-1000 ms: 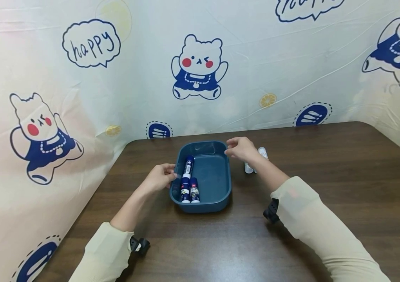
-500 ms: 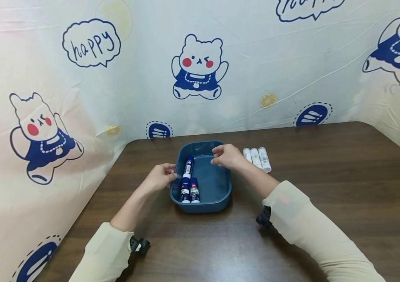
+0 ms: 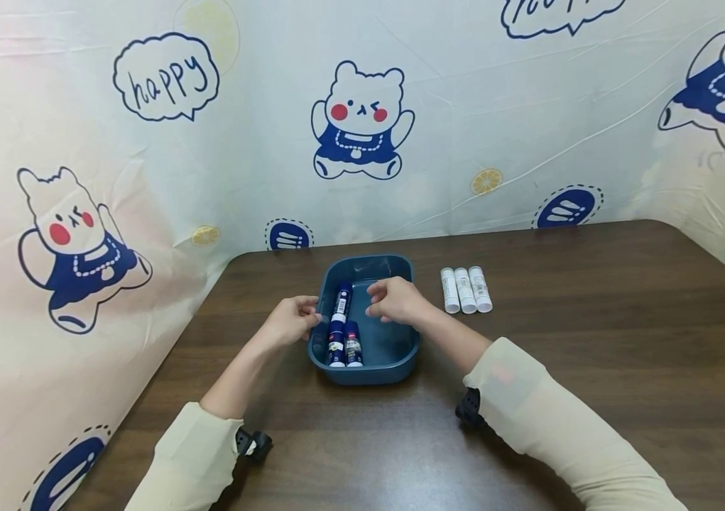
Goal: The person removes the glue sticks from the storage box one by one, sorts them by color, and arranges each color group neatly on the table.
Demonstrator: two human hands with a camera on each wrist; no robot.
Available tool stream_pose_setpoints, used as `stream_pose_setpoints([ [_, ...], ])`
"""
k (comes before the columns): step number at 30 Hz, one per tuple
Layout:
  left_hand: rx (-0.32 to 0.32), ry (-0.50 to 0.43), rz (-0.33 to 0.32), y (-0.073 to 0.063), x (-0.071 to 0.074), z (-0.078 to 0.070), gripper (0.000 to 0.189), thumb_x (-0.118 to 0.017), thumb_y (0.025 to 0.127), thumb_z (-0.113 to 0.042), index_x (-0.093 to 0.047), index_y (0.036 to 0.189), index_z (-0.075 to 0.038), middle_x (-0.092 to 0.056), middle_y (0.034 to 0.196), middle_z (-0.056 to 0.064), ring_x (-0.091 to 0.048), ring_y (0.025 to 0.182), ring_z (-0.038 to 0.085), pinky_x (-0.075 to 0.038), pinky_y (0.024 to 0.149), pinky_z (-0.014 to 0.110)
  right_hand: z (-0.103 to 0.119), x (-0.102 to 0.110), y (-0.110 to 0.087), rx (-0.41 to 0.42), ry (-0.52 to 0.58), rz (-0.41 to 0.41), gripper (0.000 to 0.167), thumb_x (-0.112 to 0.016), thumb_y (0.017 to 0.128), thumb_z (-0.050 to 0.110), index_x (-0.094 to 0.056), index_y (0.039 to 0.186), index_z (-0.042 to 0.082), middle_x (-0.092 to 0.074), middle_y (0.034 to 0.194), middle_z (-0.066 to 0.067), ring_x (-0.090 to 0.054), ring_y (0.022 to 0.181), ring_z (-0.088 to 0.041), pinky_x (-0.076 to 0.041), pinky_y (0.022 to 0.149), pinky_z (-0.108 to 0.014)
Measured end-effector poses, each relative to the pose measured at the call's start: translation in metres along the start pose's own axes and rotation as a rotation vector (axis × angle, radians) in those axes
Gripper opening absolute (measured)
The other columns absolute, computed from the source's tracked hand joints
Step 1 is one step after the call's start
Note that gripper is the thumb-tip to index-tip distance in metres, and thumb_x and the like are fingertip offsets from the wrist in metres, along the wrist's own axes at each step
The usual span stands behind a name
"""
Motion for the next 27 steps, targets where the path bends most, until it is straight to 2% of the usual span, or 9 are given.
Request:
stream_pose_setpoints([
  [7, 0.008, 0.004, -0.002, 0.0, 0.0, 0.0, 0.044, -0.056, 0.092, -0.007, -0.045, 0.133, 0.0, -0.052, 0.088, 0.01, -0.054, 0.08, 0.022, -0.052, 0.066, 0.029, -0.001, -0.014, -0.003, -0.019, 0.01, 0.064, 0.047, -0.063, 0.085, 0.007, -0.049, 0.129, -0.003, -0.057, 0.11, -0.014, -0.061, 0.091, -0.027, -0.052, 0.076, -0.033],
  [16, 0.011, -0.004, -0.005, -0.001, 0.001, 0.0, 0.044, -0.056, 0.091, -0.007, -0.045, 0.133, 0.0, -0.051, 0.088, 0.01, -0.054, 0.081, 0.023, -0.052, 0.066, 0.029, -0.003, -0.025, -0.001, -0.054, 0.027, 0.097, 0.045, -0.064, 0.084, 0.006, -0.051, 0.127, -0.003, -0.057, 0.105, -0.013, -0.061, 0.086, -0.023, -0.053, 0.072, -0.031],
  [24, 0.008, -0.006, -0.001, 0.001, 0.0, 0.0, 0.044, -0.055, 0.092, -0.007, -0.044, 0.133, 0.0, -0.052, 0.089, 0.01, -0.055, 0.082, 0.023, -0.053, 0.068, 0.03, -0.008, -0.035, -0.002, -0.074, 0.108, 0.21, 0.048, -0.063, 0.084, 0.005, -0.048, 0.128, -0.006, -0.055, 0.1, -0.014, -0.058, 0.089, -0.023, -0.052, 0.076, -0.035],
  [27, 0.012, -0.004, -0.004, 0.001, 0.0, 0.001, 0.043, -0.055, 0.092, -0.007, -0.045, 0.133, 0.0, -0.053, 0.09, 0.011, -0.055, 0.083, 0.023, -0.053, 0.069, 0.031, -0.009, -0.037, -0.002, -0.089, 0.131, 0.223, 0.049, -0.064, 0.083, 0.004, -0.047, 0.128, -0.007, -0.054, 0.1, -0.014, -0.058, 0.09, -0.023, -0.052, 0.077, -0.036],
])
Point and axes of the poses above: each hand's wrist, its own y-axis towards the middle knuckle, its own x-axis out of the back of the hand, z = x × y, the point moved 4 cm from there along y, towards the middle knuckle
